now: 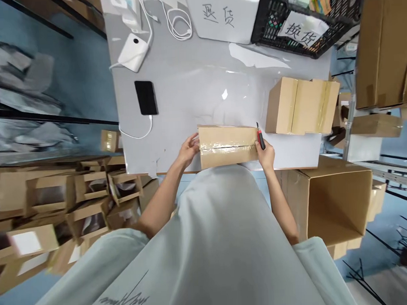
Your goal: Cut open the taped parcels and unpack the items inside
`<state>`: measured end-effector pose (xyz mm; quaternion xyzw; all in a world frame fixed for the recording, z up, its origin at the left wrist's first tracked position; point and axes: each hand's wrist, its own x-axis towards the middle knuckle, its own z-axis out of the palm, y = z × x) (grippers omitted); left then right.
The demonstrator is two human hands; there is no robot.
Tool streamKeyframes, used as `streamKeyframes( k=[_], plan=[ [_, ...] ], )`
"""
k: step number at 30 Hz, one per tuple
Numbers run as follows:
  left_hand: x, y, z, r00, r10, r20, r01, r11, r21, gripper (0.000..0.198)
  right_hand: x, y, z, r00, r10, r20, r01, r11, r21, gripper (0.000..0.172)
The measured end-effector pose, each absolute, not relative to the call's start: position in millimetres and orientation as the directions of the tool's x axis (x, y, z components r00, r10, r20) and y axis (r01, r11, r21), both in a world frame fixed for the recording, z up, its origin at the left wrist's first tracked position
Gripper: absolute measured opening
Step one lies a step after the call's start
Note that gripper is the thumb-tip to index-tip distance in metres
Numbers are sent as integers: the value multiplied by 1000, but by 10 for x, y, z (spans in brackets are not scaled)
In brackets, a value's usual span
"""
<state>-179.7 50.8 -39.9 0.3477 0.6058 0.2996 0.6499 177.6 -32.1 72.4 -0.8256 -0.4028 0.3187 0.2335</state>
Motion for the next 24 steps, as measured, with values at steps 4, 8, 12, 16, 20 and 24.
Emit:
streamKeyframes(
  k=[4,8,12,16,20,24],
  plan=[
    [-1399,493,-558,151,680,-717,-96,732,674,73,1820,-297,925,465,823,-327,635,-567,-525,55],
    [-1461,466,-586,83,757,-648,-28,652,758,66,1691,-247,1073,420,851,-315,715,-524,-463,55],
    [-1818,402,-400,84,885,-458,121,447,886,67,1552,-179,1361,343,911,-228,837,-407,-366,54],
    [-2057,336,-18,275,940,-200,190,151,970,70,1284,-48,1724,57,923,-380,941,-177,-289,44],
    [-2053,382,244,416,908,-51,243,-57,968,67,856,134,1988,-192,827,-528,968,70,-242,42],
    [-1991,435,237,482,872,-82,303,-79,950,63,465,326,2114,-272,721,-637,960,250,-128,43]
  ],
)
